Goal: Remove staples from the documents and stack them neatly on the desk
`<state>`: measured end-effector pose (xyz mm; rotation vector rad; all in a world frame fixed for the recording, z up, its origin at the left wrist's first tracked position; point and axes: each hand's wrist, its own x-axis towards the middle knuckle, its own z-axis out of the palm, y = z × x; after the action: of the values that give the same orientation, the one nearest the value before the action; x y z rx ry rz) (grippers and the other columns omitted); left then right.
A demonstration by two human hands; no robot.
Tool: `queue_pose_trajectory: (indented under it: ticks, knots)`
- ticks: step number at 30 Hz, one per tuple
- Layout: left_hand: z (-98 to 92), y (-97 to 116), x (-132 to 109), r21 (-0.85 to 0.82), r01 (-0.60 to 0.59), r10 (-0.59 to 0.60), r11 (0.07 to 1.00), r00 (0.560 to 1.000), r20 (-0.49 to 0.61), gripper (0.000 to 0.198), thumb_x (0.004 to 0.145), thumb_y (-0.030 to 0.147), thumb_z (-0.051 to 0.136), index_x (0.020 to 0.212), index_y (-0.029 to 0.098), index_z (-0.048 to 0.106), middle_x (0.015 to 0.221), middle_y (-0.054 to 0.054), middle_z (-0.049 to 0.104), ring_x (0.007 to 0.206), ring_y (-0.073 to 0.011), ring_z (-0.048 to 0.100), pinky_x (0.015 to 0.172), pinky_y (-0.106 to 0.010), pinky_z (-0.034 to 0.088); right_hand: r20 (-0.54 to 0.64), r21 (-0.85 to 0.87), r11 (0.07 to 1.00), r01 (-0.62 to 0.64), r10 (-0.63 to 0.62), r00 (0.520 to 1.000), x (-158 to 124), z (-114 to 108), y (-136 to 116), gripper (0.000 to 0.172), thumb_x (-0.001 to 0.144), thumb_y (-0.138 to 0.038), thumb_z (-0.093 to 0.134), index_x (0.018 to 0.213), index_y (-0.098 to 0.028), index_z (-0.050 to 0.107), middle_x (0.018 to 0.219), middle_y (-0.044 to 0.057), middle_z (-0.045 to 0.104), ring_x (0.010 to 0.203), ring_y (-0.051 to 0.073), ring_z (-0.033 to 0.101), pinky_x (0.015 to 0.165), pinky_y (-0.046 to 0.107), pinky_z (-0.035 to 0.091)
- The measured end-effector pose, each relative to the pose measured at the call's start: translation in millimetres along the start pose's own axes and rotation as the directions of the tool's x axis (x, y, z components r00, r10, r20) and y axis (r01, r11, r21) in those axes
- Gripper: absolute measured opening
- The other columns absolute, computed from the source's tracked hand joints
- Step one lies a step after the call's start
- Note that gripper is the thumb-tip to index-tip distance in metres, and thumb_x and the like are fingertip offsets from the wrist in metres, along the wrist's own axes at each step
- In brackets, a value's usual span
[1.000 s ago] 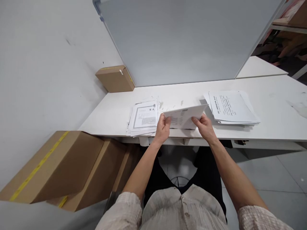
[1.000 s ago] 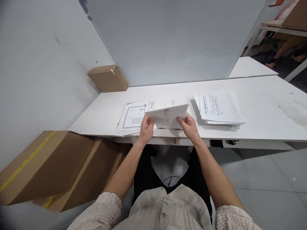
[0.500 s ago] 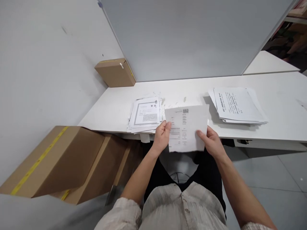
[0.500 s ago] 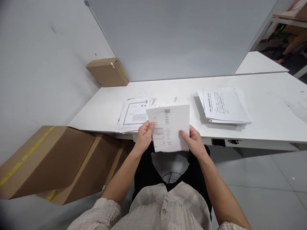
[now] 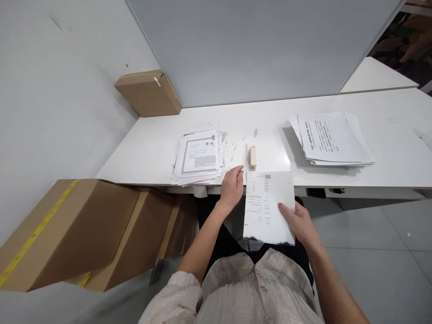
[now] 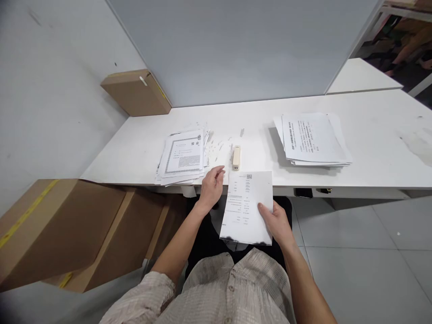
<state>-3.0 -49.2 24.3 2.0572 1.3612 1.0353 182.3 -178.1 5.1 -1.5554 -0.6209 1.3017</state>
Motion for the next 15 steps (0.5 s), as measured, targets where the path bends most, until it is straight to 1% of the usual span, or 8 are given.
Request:
queue_pose_trajectory:
  ticks: [3, 7, 10, 15]
  knots:
    - [13.8, -9, 19, -0.033, -0.118, 0.117, 0.992, 0.993, -0.022, 0.03, 0.092, 0.021, 0.034, 0.115, 0.016, 0.052, 0.103, -0.009, 0.062, 0.097, -0.0173, 0.057, 0.087, -0.032, 0.046, -0.011, 0.048, 0.999, -0.021, 0.022, 1.0, 3, -3, -4, 0.038, 0.071, -0.04, 0.068, 0.102, -0.019, 0.064, 0.091, 0.006, 0.073, 0.083, 0.026, 0.069, 0.073, 0.035, 0.056]
    - [25.7, -16, 26, -0.037, -0.207, 0.206, 0.978, 0.978, -0.019, 0.037, 0.089, 0.011, 0.031, 0.12, 0.016, 0.05, 0.105, -0.01, 0.057, 0.1, -0.0172, 0.053, 0.089, -0.032, 0.046, -0.031, 0.092, 0.995, -0.03, 0.033, 0.999, 9, -6, -2, 0.038, 0.071, -0.04, 0.07, 0.101, -0.019, 0.064, 0.094, 0.006, 0.073, 0.081, 0.025, 0.069, 0.075, 0.035, 0.056]
    - [26.2, -17, 24, -0.039, -0.233, 0.234, 0.972, 0.972, 0.022, 0.044, 0.086, 0.005, 0.031, 0.123, 0.019, 0.051, 0.103, -0.008, 0.053, 0.099, -0.0166, 0.052, 0.088, -0.031, 0.045, -0.021, 0.088, 0.995, -0.036, 0.038, 0.999, 14, -7, -1, 0.037, 0.071, -0.04, 0.07, 0.1, -0.019, 0.064, 0.095, 0.006, 0.072, 0.082, 0.025, 0.069, 0.076, 0.035, 0.056]
    - [25.7, -17, 23, -0.02, -0.222, 0.223, 0.975, 0.973, 0.058, 0.05, 0.08, -0.001, 0.033, 0.117, 0.021, 0.058, 0.102, -0.007, 0.051, 0.098, -0.0164, 0.05, 0.087, -0.03, 0.045, -0.025, 0.068, 0.997, -0.041, 0.042, 0.999, 17, -6, -3, 0.035, 0.071, -0.04, 0.07, 0.098, -0.019, 0.064, 0.096, 0.006, 0.072, 0.082, 0.025, 0.069, 0.073, 0.034, 0.056]
